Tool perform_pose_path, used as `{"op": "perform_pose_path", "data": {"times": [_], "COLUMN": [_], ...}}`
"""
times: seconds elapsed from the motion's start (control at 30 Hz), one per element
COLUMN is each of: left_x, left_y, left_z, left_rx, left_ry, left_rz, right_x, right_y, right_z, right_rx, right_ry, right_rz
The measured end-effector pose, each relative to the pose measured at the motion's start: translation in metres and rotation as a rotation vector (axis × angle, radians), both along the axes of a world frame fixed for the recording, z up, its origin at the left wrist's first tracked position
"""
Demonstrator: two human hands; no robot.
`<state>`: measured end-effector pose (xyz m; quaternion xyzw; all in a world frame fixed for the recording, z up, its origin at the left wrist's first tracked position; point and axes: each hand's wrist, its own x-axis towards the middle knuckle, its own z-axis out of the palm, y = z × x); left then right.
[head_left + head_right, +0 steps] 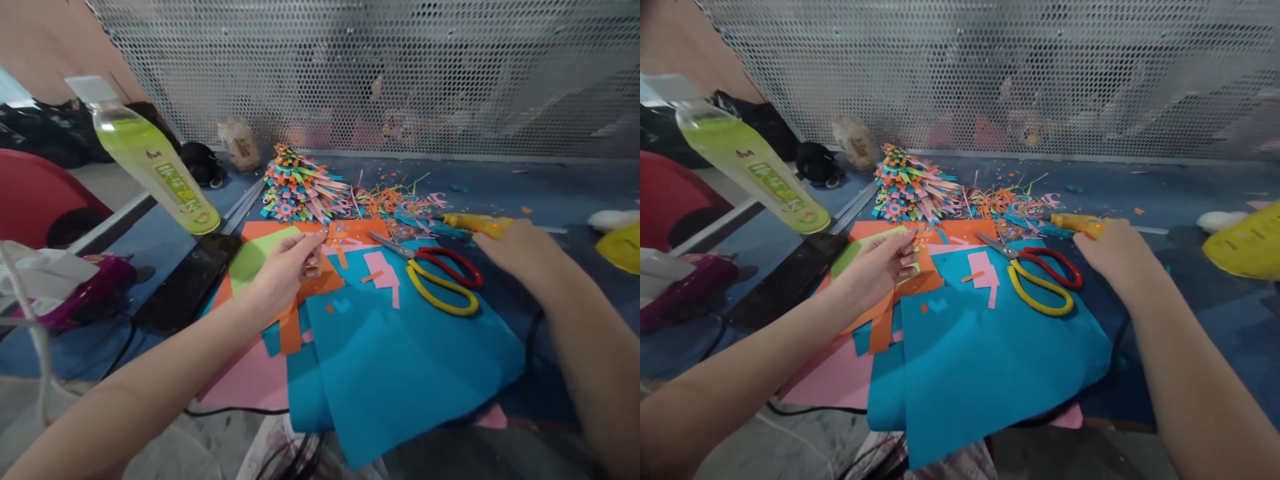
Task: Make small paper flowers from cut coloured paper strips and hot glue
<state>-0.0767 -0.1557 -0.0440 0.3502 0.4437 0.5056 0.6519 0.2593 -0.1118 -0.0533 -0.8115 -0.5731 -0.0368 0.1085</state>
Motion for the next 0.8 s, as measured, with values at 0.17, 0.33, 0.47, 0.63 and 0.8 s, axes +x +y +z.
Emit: {"op": "perform_pose_path", "data": {"times": [0.17,0.33,0.47,0.63,0.8], "left_x": [0.005,0.012,0.018,0.022,0.023], "left_y": [-0.004,-0.012,-0.017,-0.02,-0.021], "left_z": [0.002,0.001,-0.005,-0.007,-0.007], "left_rx": [0.016,-0.001,0.057,0.115,0.154], "left_ry": [-0.043,-0.049,-0.029,0.078,0.162], "left_rz": [-0.059,-0.13,-0.162,-0.13,-0.097], "right_x": [-0.017,-0.067,-0.108,-0.12,-0.115], "right_y": [-0.009,-0.03,-0.048,-0.059,-0.061], "right_z": [0.003,0.011,0.002,-0.001,0.004], "right_rx": [-0.107,0.326,0.305,0.308,0.328], "right_ry": [-0.166,-0.081,-0.028,0.063,0.088], "right_rz": [-0.183,0.711,1.166,1.256,1.248]}}
